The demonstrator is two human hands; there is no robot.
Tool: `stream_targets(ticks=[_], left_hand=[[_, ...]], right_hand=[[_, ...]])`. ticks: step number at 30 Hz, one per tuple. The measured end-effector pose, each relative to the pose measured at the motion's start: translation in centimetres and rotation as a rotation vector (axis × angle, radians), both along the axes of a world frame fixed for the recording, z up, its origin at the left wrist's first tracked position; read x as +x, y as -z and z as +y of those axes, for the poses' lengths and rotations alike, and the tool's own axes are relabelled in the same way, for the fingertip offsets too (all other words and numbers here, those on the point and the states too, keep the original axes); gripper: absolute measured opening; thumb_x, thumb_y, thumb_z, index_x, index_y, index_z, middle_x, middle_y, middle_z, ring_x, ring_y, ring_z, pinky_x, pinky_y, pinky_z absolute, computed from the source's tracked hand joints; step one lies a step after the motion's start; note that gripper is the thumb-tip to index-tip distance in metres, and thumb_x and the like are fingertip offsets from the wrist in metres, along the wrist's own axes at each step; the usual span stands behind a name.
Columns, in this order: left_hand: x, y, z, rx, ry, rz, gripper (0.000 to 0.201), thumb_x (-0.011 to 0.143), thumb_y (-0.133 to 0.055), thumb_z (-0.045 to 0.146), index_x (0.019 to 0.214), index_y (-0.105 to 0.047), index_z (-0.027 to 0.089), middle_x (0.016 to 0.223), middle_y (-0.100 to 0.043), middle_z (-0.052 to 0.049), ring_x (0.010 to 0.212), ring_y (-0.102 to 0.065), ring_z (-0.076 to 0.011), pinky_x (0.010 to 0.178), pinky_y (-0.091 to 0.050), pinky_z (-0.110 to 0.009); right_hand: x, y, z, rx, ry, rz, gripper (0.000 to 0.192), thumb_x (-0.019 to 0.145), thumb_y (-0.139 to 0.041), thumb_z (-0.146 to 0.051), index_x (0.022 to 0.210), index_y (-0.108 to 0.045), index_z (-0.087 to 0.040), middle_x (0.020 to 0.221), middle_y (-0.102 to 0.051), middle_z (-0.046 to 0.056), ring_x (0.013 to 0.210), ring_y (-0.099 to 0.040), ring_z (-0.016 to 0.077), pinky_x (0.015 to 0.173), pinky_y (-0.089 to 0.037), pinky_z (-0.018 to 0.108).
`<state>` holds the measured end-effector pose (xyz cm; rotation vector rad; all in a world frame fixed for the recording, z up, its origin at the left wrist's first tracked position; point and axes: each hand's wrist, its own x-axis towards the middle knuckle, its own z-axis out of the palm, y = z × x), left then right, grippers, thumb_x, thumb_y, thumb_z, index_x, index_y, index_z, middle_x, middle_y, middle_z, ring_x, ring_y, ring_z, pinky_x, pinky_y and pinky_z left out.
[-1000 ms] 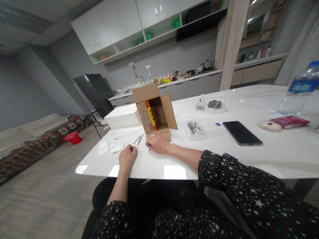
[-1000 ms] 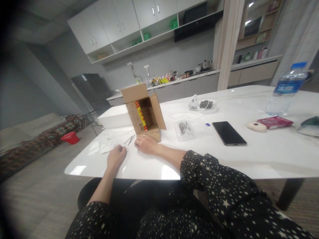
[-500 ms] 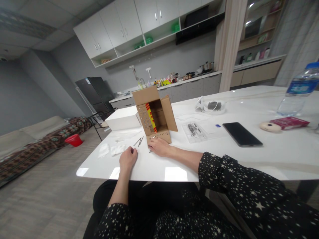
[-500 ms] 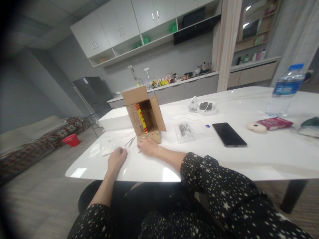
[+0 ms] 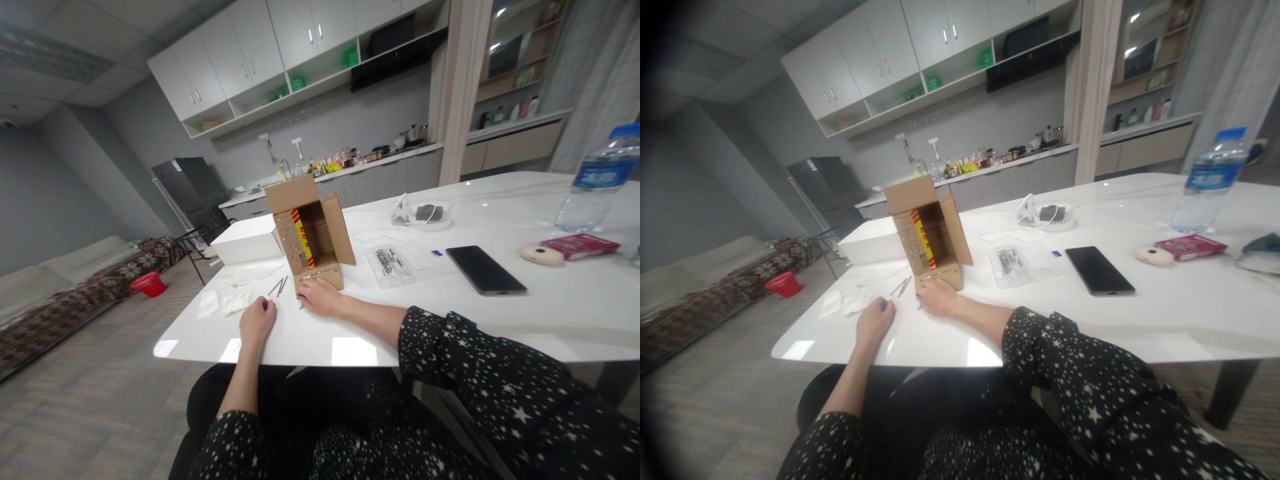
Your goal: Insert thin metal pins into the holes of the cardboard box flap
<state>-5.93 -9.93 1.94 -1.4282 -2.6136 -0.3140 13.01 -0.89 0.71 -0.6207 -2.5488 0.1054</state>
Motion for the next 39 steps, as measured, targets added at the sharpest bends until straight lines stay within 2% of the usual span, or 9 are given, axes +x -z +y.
stream_targets(ticks=[19,39], left_hand=[[-0.12,0.12,0.08,0.001,0.009,0.005,0.033,0.089,-0.036,0.042,0.085,-0.062,0.022,0.087,-0.071,-0.01,0.086,-0.065,-0.0264,0.066,-0.041,-0.031],[0.24,0.16,-0.34,0.033,0.071,-0.017,0.032,0.089,-0.038,0.044,0.082,-0.06,0.022,0.083,-0.07,-0.007,0.081,-0.064,-0.0234,0.06,-0.034,-0.028]], right_hand=[[0.16,-0.24,-0.13,-0.017,-0.008,-0.03,0.018,0.092,-0.052,-0.018,0.1,-0.068,-0.015,0.1,-0.065,0.01,0.097,-0.06,0.0211,0.089,-0.041,0.033],[0.28,-0.54,-0.3,-0.011,-0.02,-0.035,0.02,0.091,-0.05,-0.018,0.096,-0.068,-0.015,0.098,-0.066,0.01,0.092,-0.06,0.0213,0.086,-0.041,0.033]])
